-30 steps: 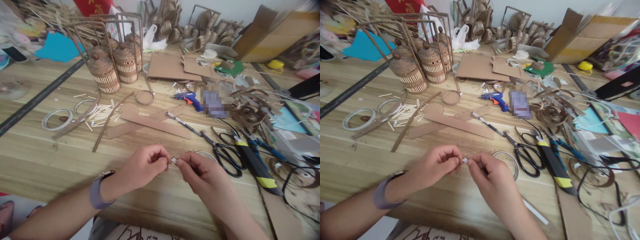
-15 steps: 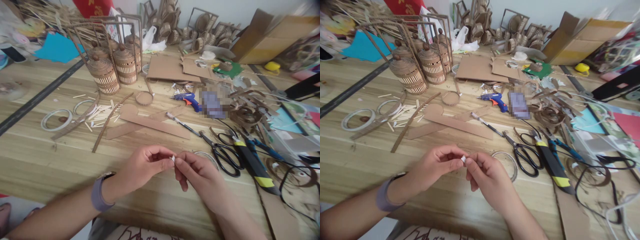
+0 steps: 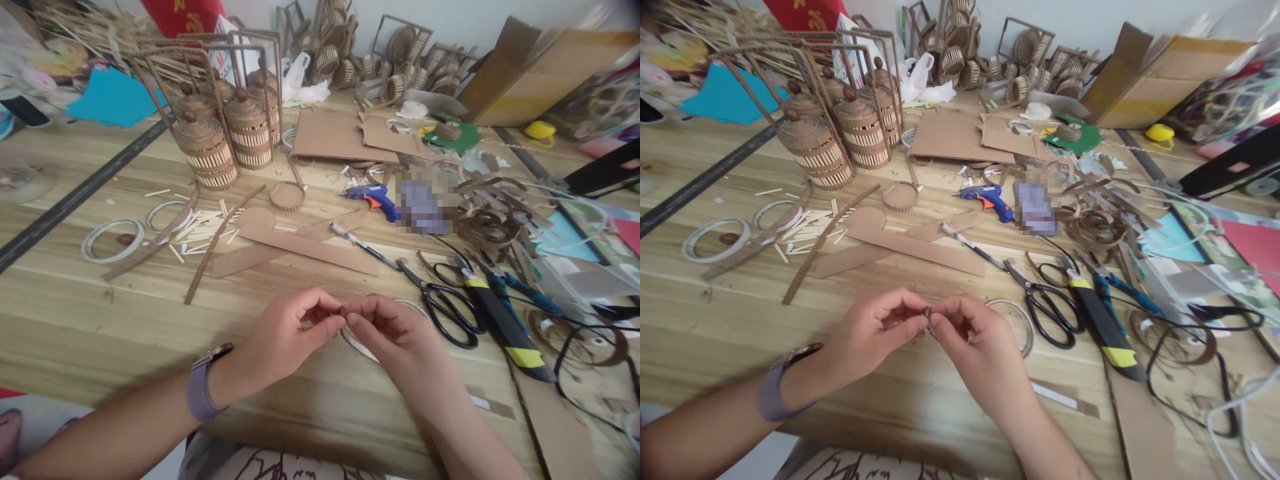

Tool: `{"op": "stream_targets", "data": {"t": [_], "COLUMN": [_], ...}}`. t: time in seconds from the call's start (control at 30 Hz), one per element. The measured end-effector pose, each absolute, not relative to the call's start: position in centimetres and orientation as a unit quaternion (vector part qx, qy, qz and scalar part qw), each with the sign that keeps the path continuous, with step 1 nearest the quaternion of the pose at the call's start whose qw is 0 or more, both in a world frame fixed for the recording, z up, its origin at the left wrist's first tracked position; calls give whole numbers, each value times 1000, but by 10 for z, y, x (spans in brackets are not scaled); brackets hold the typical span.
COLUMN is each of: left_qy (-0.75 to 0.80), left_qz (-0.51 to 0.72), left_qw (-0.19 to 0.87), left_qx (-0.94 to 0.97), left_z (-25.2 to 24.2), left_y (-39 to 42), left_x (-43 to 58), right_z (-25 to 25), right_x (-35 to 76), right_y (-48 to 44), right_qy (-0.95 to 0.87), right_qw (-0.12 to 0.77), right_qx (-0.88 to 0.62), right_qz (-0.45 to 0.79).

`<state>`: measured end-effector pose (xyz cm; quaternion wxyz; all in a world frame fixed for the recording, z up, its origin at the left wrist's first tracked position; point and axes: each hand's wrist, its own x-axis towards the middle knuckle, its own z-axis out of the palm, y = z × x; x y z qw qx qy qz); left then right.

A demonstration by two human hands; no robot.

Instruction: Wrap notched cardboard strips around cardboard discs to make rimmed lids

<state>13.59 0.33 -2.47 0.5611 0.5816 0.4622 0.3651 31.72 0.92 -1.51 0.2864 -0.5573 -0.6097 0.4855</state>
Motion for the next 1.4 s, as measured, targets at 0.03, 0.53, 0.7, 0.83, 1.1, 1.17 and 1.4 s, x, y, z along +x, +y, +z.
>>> {"op": "stream_targets", "data": {"t": [0.03, 0.53, 0.7, 0.83, 1.1, 1.17, 1.4], "left_qy": [463, 460, 447, 444, 432, 432, 421], "left_qz": [360, 354, 354, 355, 375, 380, 412], "left_qw": [550, 449, 432, 417, 397, 393, 384], "left_qx": [594, 679, 698, 709, 718, 717, 711], "left_z": [-25, -28, -26, -26, -28, -29, -33], "left_y": [3, 4, 5, 5, 5, 4, 3], "left_x": [136, 135, 135, 135, 136, 137, 138], "right_z": [-16, -17, -16, -11, -9, -10, -11], "right_x": [317, 318, 317, 315, 311, 311, 310], "right_y": [9, 11, 11, 12, 12, 12, 11], "right_qy": [-600, -569, -581, -601, -612, -612, -618], "right_qw": [288, 280, 280, 268, 279, 278, 282], "right_qx": [-556, -557, -552, -555, -556, -555, -551], "right_qz": [498, 536, 528, 508, 489, 489, 485]}}
